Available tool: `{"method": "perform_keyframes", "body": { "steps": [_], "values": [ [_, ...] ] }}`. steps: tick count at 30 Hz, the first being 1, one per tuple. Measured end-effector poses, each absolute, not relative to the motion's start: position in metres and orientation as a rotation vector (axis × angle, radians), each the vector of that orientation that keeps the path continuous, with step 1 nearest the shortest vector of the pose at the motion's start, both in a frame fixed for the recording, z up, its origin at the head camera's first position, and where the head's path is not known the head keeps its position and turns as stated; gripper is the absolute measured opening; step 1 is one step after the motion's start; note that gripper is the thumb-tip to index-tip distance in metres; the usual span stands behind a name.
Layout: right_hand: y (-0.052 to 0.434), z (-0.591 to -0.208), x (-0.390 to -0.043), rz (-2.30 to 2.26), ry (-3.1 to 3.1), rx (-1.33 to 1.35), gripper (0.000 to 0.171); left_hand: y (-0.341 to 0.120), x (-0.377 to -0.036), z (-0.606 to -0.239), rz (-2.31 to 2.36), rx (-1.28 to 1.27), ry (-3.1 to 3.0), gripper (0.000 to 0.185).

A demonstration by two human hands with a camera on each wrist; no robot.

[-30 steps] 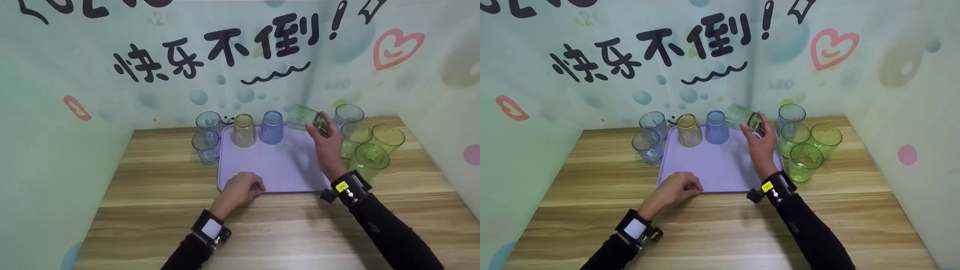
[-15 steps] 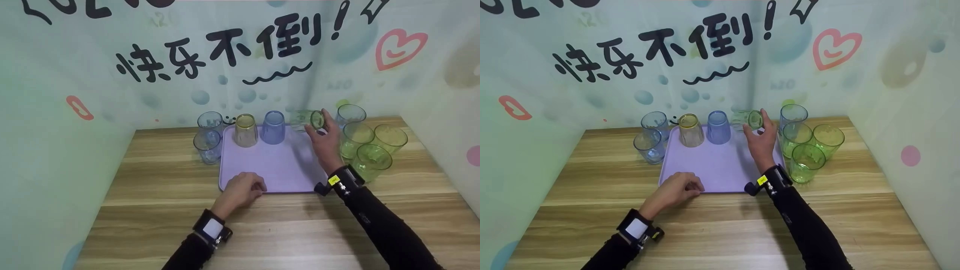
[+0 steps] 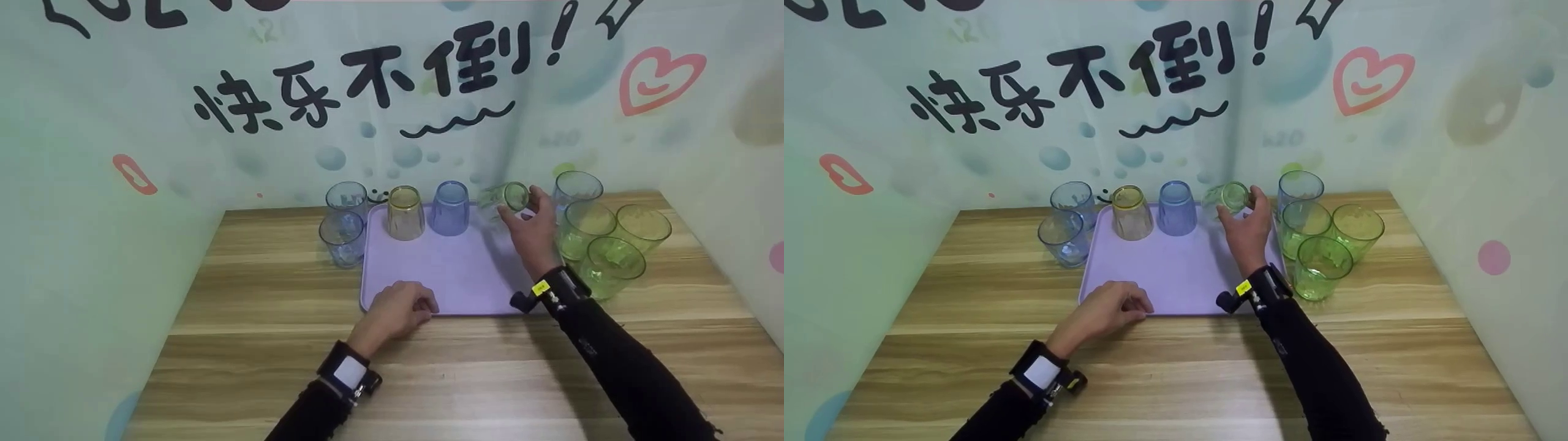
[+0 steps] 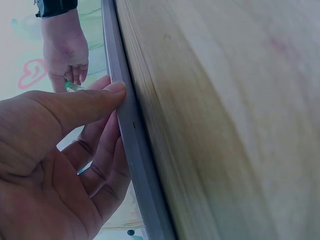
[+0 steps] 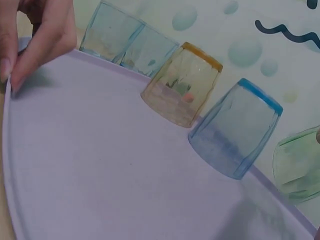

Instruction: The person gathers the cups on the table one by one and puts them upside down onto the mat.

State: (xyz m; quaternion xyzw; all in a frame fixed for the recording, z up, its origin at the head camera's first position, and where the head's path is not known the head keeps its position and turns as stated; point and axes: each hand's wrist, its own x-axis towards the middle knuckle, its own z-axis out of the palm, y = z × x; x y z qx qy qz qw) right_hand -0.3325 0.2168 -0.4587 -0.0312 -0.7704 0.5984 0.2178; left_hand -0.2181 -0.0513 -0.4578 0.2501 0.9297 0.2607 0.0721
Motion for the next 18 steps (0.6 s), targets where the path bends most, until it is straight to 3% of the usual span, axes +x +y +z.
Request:
{"method": "perform_keyframes", "body": {
  "steps": [18],
  "values": [
    [0.219, -0.471, -0.339, 1.522, -2.275, -0.09, 0.079, -0.05, -0.217, -0.456, 0.769, 0.684, 2.785, 0.013]
  ]
}}
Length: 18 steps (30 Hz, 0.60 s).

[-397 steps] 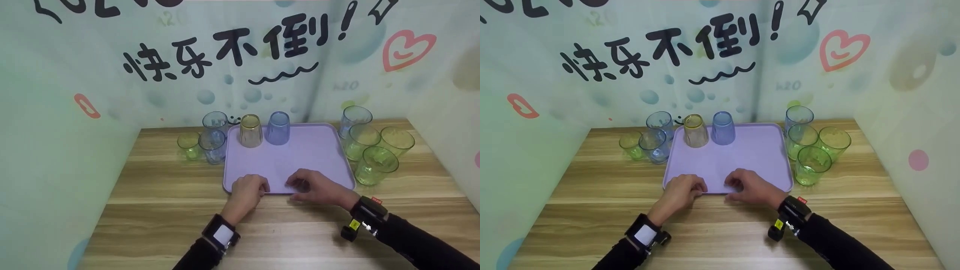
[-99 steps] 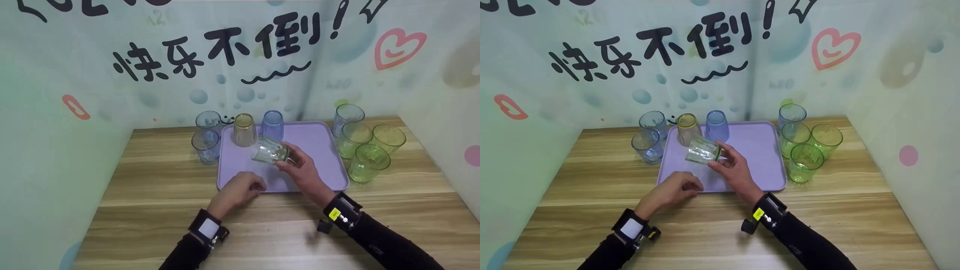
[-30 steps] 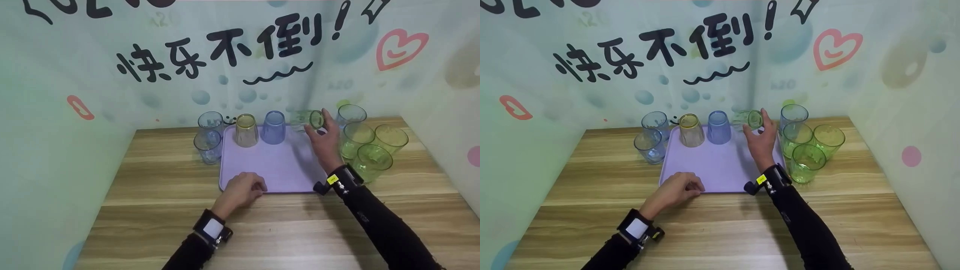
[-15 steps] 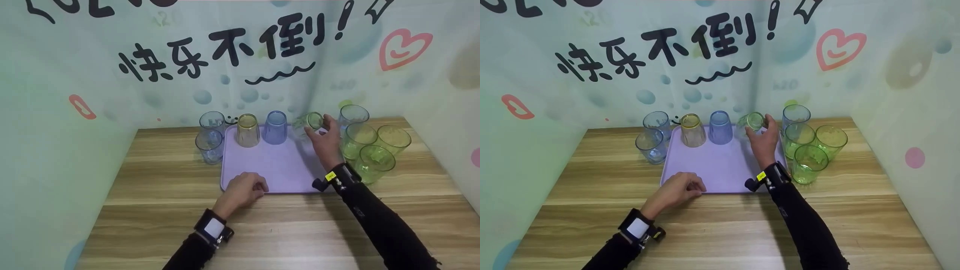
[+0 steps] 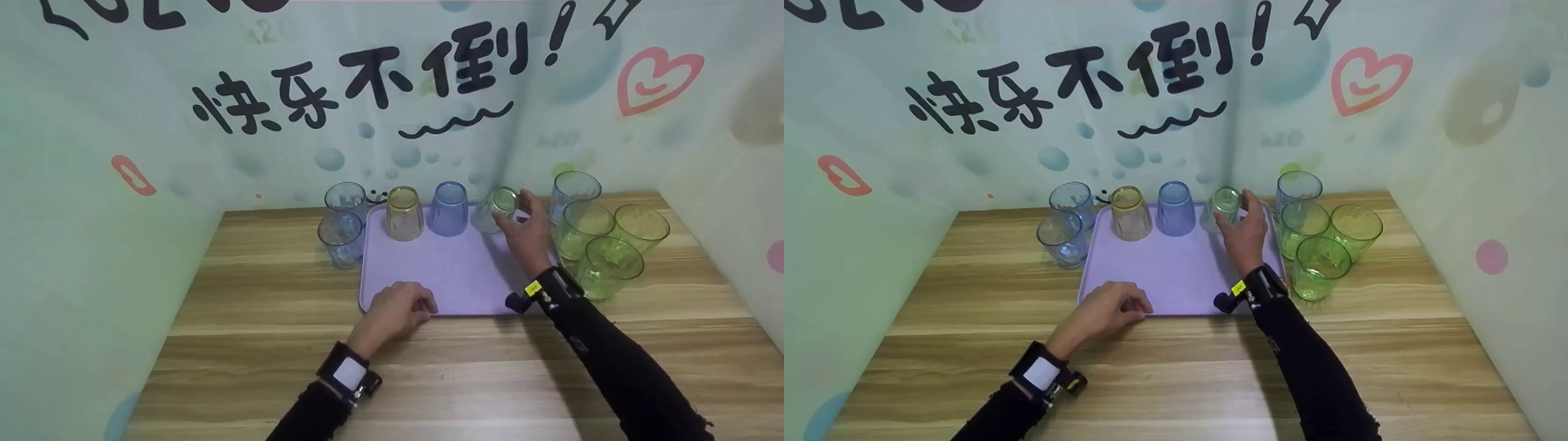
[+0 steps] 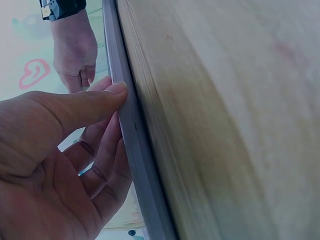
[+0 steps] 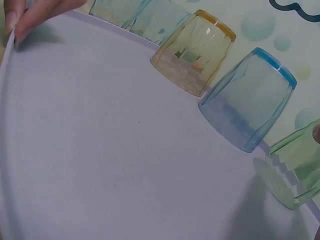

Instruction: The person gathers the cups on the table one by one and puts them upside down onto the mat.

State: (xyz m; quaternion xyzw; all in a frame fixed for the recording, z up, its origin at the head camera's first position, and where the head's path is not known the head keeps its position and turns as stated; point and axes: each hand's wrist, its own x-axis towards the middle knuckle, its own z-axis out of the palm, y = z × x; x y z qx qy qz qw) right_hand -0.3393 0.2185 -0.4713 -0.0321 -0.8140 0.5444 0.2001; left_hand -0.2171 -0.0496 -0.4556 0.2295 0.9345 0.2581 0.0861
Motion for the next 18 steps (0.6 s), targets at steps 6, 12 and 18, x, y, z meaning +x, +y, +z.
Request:
{"method": "perform_keyframes", "body": {
  "steps": [6, 12, 18],
  "values": [
    [0.2188, -0.4736, -0.3414, 1.509, -2.286, -0.073, 0.076, -0.0495, -0.2169, -0.4563, 0.774, 0.684, 2.79, 0.013],
    [0.2194, -0.4741, -0.3426, 1.478, -2.295, -0.062, 0.074, -0.0492, -0.2167, -0.4566, 0.762, 0.689, 2.798, 0.013],
    [0.2172, -0.4742, -0.343, 1.443, -2.32, -0.075, 0.072, -0.0487, -0.217, -0.4567, 0.756, 0.689, 2.804, 0.013]
  ]
}}
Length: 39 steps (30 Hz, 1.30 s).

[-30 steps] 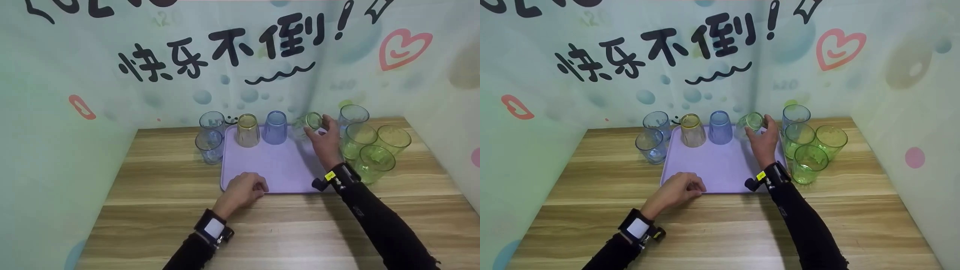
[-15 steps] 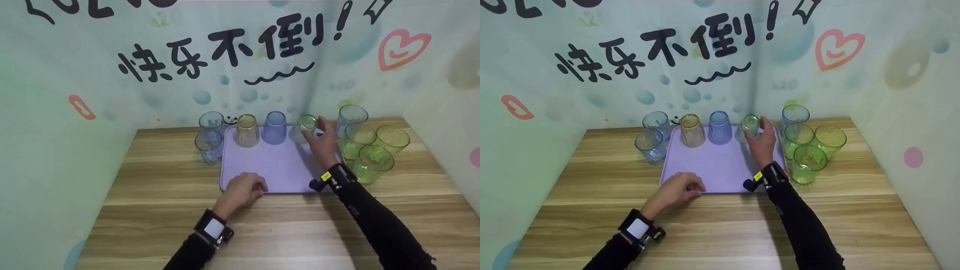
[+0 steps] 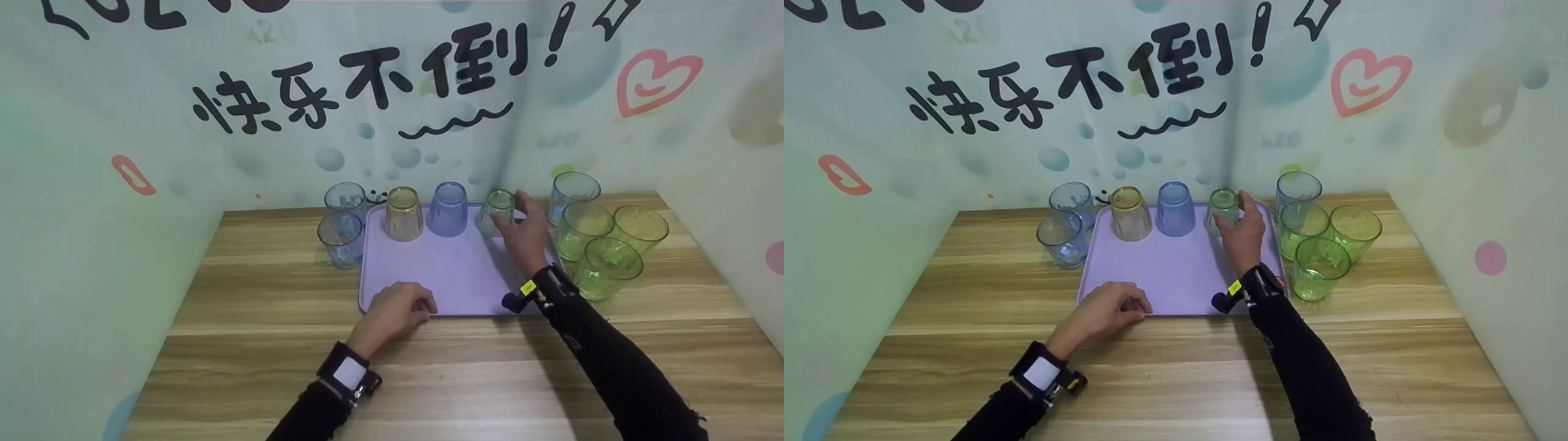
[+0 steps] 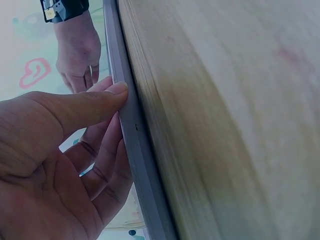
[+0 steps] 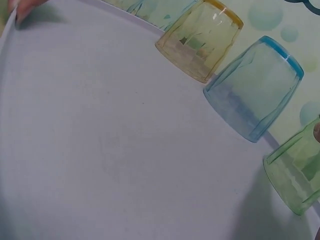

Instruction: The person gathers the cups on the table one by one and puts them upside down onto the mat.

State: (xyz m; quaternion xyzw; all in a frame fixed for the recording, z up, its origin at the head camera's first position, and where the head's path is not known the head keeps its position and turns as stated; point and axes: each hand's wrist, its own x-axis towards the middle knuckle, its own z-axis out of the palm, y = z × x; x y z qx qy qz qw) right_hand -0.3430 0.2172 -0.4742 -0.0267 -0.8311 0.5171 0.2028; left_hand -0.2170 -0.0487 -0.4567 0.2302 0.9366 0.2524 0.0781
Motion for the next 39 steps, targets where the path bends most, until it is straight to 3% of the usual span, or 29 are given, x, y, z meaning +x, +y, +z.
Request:
{"method": "perform_keyframes", "body": {
  "steps": [21, 39],
  "values": [
    [0.229, -0.481, -0.339, 1.523, -2.396, 0.075, 0.08, -0.049, -0.217, -0.458, 0.783, 0.689, 2.81, 0.013],
    [0.232, -0.472, -0.304, 1.623, -2.449, 0.035, 0.089, -0.048, -0.216, -0.455, 0.754, 0.651, 2.804, 0.012]
  ]
}}
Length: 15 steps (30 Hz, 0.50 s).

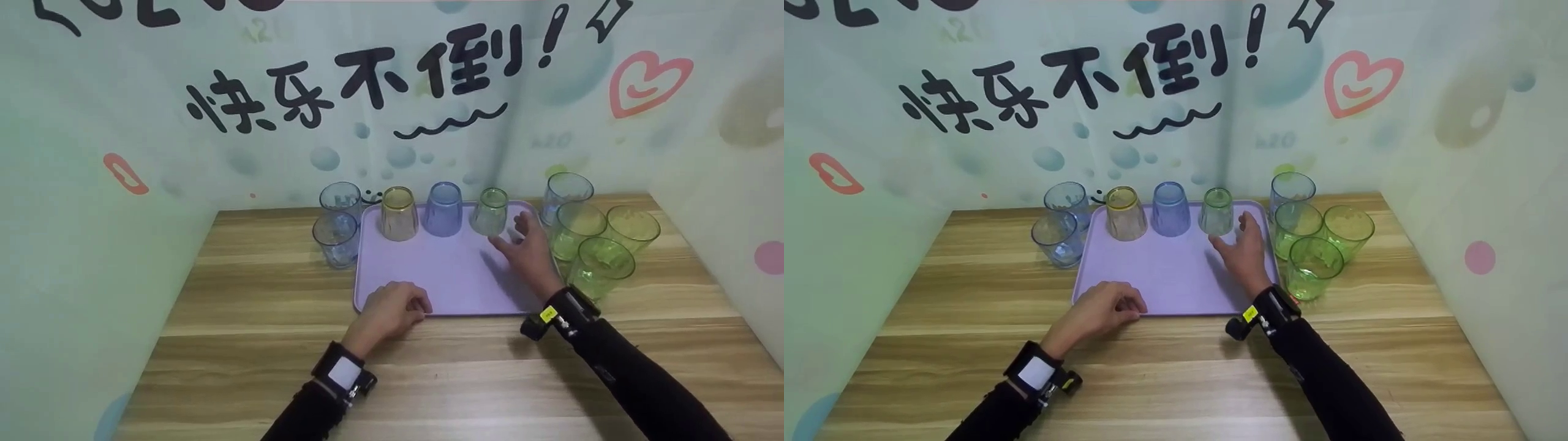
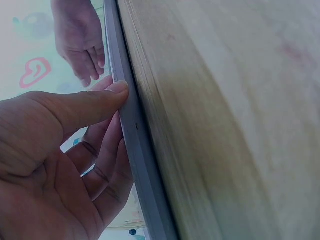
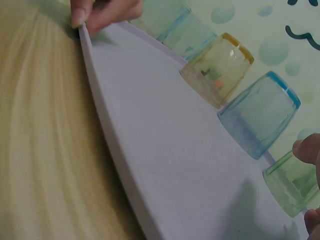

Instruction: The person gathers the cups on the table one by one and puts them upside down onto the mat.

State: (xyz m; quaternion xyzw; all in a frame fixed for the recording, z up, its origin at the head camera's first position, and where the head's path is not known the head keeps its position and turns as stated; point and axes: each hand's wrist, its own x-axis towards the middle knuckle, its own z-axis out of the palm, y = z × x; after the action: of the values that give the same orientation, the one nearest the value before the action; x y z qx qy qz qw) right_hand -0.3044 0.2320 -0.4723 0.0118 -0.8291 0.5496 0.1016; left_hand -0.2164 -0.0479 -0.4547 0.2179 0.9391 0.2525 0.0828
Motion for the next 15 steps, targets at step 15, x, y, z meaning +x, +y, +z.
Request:
{"method": "perform_keyframes", "body": {
  "steps": [15],
  "values": [
    [0.219, -0.46, -0.258, 1.63, -2.4, 0.131, 0.08, -0.049, -0.216, -0.458, 0.785, 0.673, 2.824, 0.011]
  ]
}}
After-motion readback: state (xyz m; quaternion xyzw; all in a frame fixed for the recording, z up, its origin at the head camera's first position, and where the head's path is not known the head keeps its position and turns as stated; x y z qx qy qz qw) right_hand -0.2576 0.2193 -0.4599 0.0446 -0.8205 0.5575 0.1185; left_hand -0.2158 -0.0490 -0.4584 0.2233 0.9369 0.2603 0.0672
